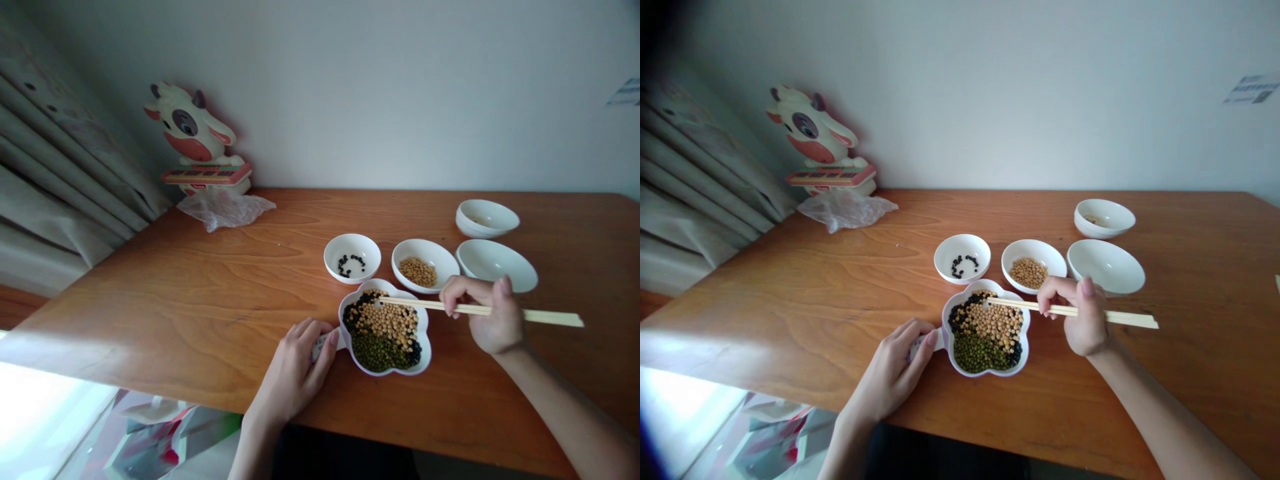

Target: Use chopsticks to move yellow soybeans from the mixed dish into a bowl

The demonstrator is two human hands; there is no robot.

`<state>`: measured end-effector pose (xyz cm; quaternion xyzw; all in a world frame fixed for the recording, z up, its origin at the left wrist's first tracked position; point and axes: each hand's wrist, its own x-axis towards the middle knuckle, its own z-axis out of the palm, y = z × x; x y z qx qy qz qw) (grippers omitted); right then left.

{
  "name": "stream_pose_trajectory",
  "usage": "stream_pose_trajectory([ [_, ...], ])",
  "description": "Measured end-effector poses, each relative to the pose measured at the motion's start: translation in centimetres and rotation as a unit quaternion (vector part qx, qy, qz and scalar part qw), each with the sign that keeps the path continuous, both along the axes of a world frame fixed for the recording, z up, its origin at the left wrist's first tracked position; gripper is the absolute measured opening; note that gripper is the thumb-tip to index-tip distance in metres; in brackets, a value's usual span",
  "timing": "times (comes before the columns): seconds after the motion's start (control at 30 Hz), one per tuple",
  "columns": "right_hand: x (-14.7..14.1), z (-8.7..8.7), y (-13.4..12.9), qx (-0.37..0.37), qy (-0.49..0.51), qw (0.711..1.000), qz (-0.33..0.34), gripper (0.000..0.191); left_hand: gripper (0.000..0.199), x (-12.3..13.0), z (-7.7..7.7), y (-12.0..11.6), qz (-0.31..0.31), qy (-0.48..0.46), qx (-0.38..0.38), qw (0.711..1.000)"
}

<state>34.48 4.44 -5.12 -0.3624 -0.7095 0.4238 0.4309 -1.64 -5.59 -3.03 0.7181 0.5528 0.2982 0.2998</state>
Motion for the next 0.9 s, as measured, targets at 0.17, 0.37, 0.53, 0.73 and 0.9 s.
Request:
stream_pose_trajectory([
  [0.17,0.0,0.5,0.2,-0.008,-0.017,1.0,0.013,0.033,0.026,0.0,0.1,0.0,-0.003,0.001,-0.001,1.0],
  [0.37,-0.3,-0.4,-0.1,-0.005,-0.032,0.999,0.019,0.034,0.024,-0.1,0.1,0.1,-0.002,0.001,-0.004,1.0],
  [0.53,0.0,-0.6,-0.1,0.015,-0.033,0.999,0.01,0.033,0.024,-0.1,0.2,0.1,-0.004,0.0,-0.005,1.0],
  [0.73,-0.5,0.1,-0.1,0.016,-0.036,0.999,0.023,0.035,0.025,-0.1,0.1,0.1,-0.005,-0.003,-0.006,1.0],
  [0.9,-0.7,-0.3,-0.1,0.015,-0.037,0.999,0.02,0.035,0.025,-0.1,0.0,0.0,-0.002,0.0,-0.006,1.0],
])
